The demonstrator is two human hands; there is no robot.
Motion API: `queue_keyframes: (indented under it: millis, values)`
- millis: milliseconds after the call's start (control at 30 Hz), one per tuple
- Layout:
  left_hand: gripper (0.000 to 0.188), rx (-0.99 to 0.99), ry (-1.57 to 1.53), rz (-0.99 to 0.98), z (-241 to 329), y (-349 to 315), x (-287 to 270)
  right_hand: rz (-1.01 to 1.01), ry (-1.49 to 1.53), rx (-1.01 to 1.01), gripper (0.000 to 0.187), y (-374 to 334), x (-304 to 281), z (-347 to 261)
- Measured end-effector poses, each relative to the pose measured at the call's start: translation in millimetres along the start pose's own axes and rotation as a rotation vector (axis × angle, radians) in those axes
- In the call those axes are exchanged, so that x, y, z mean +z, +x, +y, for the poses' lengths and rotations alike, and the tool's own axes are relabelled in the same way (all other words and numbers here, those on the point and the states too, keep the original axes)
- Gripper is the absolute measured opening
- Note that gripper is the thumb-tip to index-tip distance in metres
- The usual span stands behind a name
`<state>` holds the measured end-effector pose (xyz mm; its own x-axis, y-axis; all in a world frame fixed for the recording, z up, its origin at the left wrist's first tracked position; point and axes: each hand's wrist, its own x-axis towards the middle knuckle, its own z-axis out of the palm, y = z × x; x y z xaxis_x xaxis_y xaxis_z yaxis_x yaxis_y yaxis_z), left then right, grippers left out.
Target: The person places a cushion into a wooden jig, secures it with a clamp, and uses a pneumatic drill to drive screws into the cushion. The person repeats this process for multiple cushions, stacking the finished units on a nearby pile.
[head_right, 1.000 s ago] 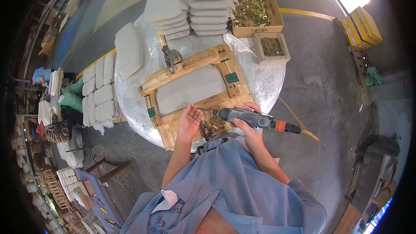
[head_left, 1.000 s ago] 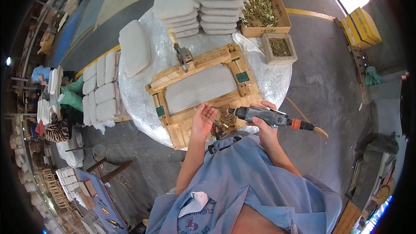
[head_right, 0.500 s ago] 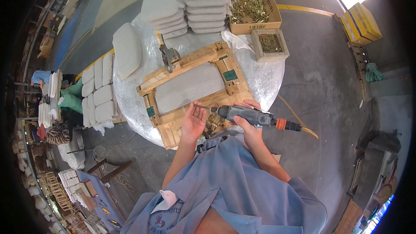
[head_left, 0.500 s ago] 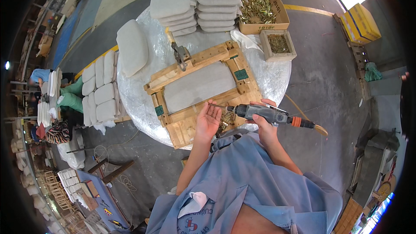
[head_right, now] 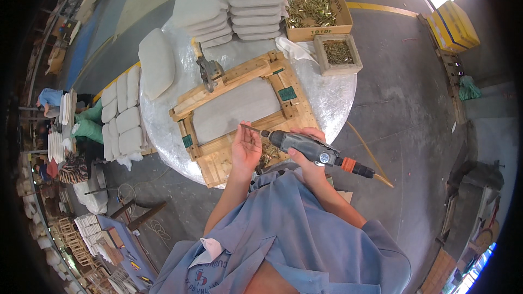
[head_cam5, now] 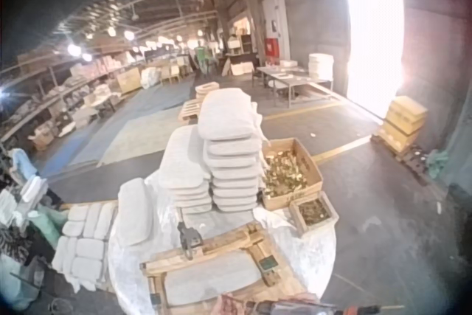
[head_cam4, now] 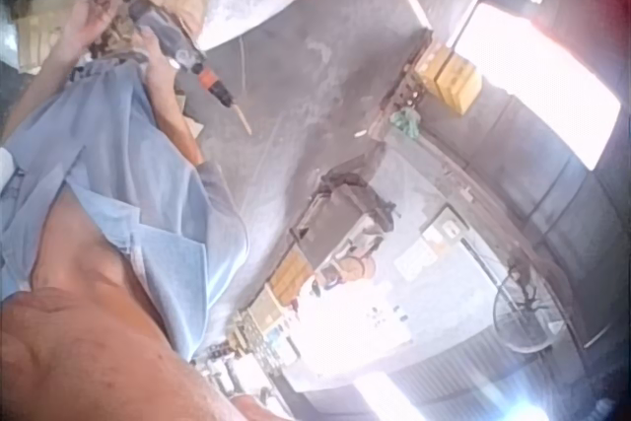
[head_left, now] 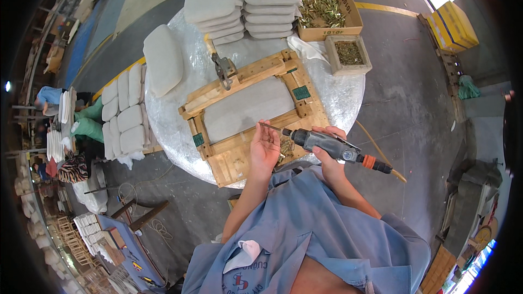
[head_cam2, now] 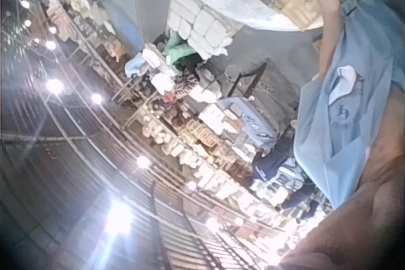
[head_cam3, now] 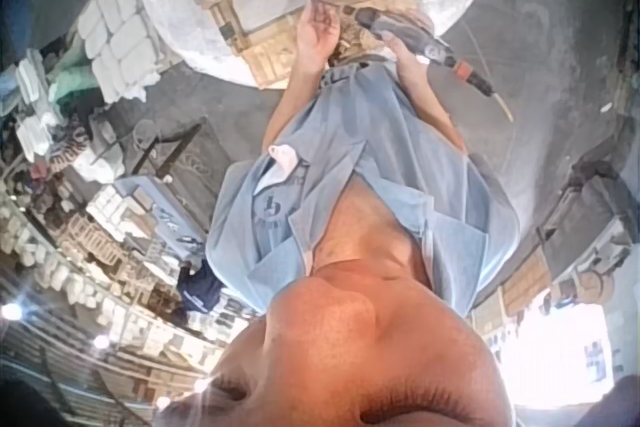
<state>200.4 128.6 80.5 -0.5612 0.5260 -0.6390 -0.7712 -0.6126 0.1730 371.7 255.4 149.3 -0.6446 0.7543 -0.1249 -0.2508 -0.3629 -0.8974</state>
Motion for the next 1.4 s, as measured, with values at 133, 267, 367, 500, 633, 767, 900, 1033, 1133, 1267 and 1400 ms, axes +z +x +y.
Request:
queue_keyframes:
  millis: [133,267,367,500,633,767,900,1033,1133,1267,1400]
  values:
    - [0.016,0.031,0.007,0.015,0,2,1,-0.070,-0.084,-0.099,0.064,6,3,-2]
    - [0.015,0.031,0.032,0.020,3,6,-1,-0.187,-0.141,-0.207,0.063,14,1,0]
    - [0.015,0.033,0.050,0.054,4,7,2,-0.218,-0.178,-0.207,0.063,16,1,-1]
    - [0.015,0.022,0.074,0.087,7,9,4,-0.294,-0.257,-0.276,0.063,28,-4,-2]
    - [0.015,-0.017,0.088,0.063,14,14,3,-0.288,-0.223,-0.260,0.064,36,-5,-1]
    - [0.017,-0.026,0.121,0.037,15,14,9,-0.250,-0.160,-0.248,0.063,41,-6,1]
    - [0.019,-0.016,0.109,0.024,13,16,16,-0.226,-0.165,-0.265,0.062,46,-9,1]
    - [0.025,-0.058,0.189,-0.050,6,19,22,-0.149,-0.136,-0.189,0.065,49,-8,-2]
    - [0.034,-0.140,0.183,-0.036,-10,21,20,-0.111,-0.141,-0.158,0.066,54,-15,-1]
    - [0.047,-0.287,0.052,-0.133,-22,23,4,-0.063,-0.140,-0.160,0.068,64,-24,0]
    - [0.054,-0.453,-0.336,-0.675,-10,11,-10,0.035,-0.034,-0.101,0.066,74,-32,-6]
